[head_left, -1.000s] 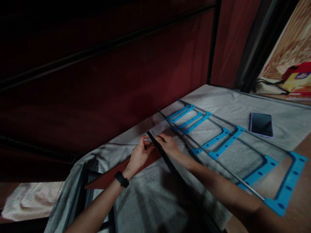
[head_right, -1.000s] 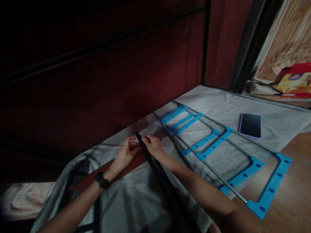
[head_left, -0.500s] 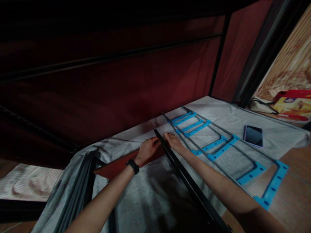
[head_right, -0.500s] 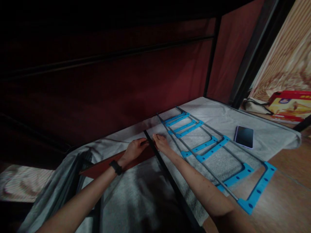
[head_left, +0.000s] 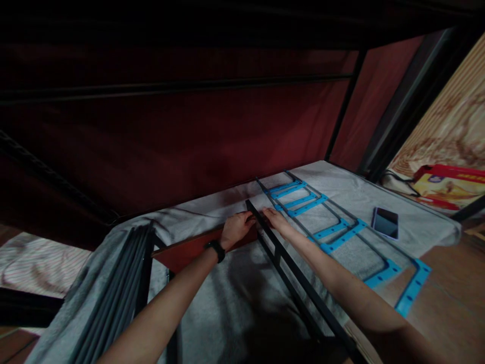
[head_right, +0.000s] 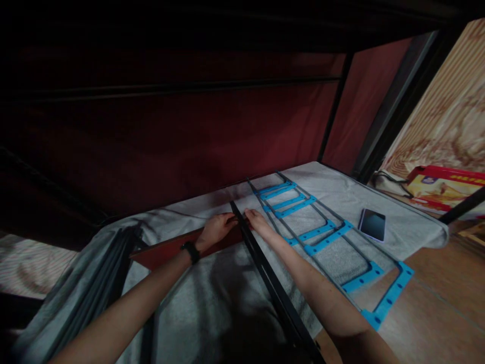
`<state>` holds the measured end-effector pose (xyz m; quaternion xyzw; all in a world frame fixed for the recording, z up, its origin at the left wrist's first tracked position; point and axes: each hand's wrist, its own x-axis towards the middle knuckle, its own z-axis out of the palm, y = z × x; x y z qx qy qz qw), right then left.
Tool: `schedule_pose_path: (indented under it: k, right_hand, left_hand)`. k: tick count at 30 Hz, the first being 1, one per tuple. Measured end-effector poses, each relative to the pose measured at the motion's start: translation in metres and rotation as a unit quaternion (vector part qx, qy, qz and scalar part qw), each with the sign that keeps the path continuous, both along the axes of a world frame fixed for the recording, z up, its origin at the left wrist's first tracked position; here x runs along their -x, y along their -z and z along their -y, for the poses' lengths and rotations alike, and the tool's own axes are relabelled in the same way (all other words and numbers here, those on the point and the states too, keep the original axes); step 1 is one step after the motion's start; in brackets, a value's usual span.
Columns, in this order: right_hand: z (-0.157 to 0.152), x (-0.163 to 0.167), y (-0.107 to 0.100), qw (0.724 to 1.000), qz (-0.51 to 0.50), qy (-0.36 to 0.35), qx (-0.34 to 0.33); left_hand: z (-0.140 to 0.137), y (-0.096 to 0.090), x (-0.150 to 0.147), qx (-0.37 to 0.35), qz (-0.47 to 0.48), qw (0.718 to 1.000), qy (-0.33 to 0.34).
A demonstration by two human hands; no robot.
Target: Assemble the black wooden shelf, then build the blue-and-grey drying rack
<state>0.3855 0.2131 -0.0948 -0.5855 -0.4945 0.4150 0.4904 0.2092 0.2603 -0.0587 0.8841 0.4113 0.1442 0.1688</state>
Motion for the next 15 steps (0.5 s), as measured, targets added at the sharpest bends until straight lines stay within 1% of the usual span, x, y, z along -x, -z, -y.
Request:
schedule_pose_path:
  k: [5,7,9,11,12,14,15]
  right_hand:
    - [-0.002,0.003,-0.011,0.997,-0.056,0.007,0.046]
    - [-0.003,0.005,-0.015,0.997,-0.053,0.013,0.059]
    - [-0.002,0.006,-0.017,0.996,-0.049,0.016,0.067]
    - [-0.001,0.006,-0.018,0.996,-0.045,0.020,0.074]
    - [0.001,0.006,-0.019,0.996,-0.042,0.022,0.077]
    - [0.003,0.004,-0.019,0.996,-0.031,0.029,0.080]
    - [0.003,0.004,-0.020,0.996,-0.023,0.034,0.080]
  left_hand:
    - [-0.003,-0.004,0.002,0.012,0.039,0.998,0.039]
    - [-0.003,-0.010,0.006,0.016,0.054,0.996,0.066]
    - [-0.003,-0.020,0.019,0.015,0.069,0.994,0.082]
    - [-0.002,-0.032,0.043,0.001,0.086,0.993,0.075]
    - [-0.001,-0.038,0.060,-0.012,0.095,0.994,0.059]
    - [0.002,-0.048,0.101,-0.032,0.115,0.993,0.008]
    - [0.003,-0.051,0.124,-0.039,0.127,0.990,-0.039]
